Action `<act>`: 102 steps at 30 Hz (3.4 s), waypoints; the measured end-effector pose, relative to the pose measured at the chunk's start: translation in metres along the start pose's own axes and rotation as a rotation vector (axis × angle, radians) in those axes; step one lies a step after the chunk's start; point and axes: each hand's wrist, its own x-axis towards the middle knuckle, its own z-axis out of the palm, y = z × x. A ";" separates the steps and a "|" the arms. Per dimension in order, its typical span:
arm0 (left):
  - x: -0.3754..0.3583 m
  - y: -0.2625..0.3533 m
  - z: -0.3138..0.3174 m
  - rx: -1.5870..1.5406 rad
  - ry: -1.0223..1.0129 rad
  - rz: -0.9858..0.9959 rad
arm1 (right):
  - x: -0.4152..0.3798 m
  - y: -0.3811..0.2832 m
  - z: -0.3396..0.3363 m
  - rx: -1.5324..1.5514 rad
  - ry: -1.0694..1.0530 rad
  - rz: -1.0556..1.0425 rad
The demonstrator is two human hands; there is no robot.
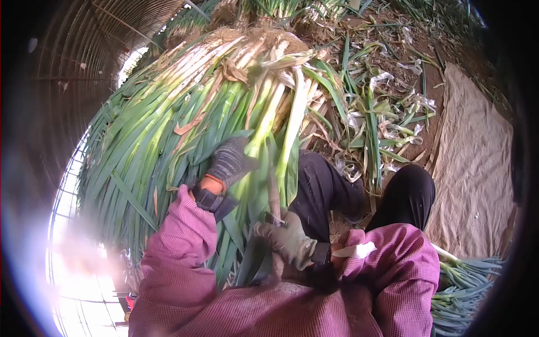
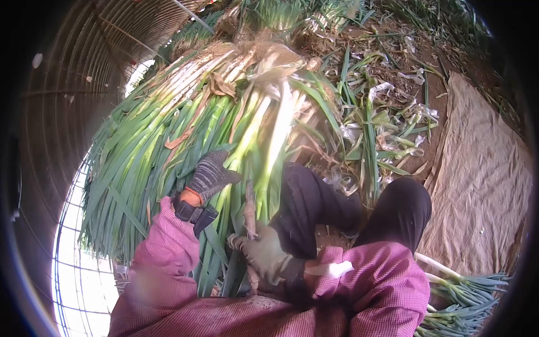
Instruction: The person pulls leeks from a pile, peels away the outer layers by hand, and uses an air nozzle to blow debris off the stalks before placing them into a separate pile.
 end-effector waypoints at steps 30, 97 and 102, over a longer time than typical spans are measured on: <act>-0.143 -0.037 -0.008 -1.086 -0.350 -0.541 | 0.079 -0.056 -0.025 -0.169 -0.047 0.038; -0.006 -0.011 0.002 0.058 -0.018 -0.191 | 0.012 -0.013 -0.009 -0.061 -0.098 0.064; -0.049 -0.010 0.003 0.132 -0.002 -0.141 | 0.020 -0.036 -0.012 -0.124 -0.085 0.050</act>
